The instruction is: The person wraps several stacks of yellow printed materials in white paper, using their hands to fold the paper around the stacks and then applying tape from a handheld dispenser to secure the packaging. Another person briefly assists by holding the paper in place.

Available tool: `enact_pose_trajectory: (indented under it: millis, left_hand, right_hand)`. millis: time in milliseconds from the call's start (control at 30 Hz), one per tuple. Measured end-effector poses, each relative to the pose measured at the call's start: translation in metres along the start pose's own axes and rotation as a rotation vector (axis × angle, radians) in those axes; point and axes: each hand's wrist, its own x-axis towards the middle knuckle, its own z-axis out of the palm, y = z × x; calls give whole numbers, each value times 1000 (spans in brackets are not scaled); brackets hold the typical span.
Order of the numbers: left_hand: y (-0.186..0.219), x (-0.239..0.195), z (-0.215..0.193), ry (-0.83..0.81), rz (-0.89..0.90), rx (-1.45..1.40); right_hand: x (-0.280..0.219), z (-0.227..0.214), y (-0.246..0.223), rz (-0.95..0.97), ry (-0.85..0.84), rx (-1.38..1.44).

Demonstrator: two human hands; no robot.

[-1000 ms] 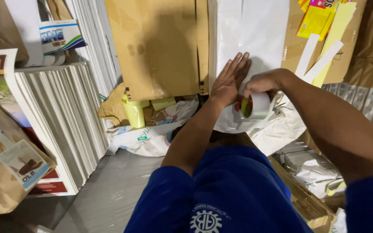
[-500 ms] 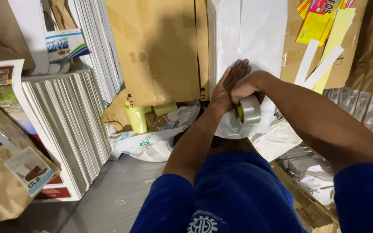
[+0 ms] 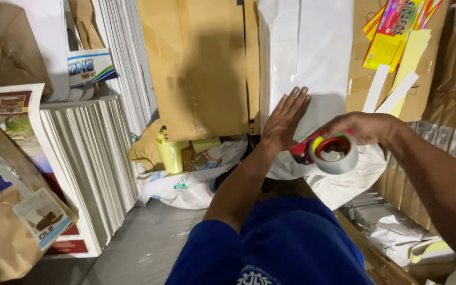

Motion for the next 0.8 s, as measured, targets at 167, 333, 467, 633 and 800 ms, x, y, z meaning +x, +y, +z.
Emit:
enact_pose_trajectory:
  millis: [167,333,467,633,800]
  left_hand:
    - [10,21,-48,-554,-191,-56]
    - [-47,65,-23,-351,-53,276]
    - [-79,93,-14,-333,-9,266]
    - [-105,145,-12,-68,-151,-26]
    - [-126,184,-16,-345,-373,-245]
  right_hand:
    - [-64,-46,53,-536,231,819]
    - [-43,1,37,-927,119,1159]
    - [-8,19,42,-1050,-199,1348]
    - [2,33,18,-946,175,1191]
    - [0,37,-16,-864,251,1180]
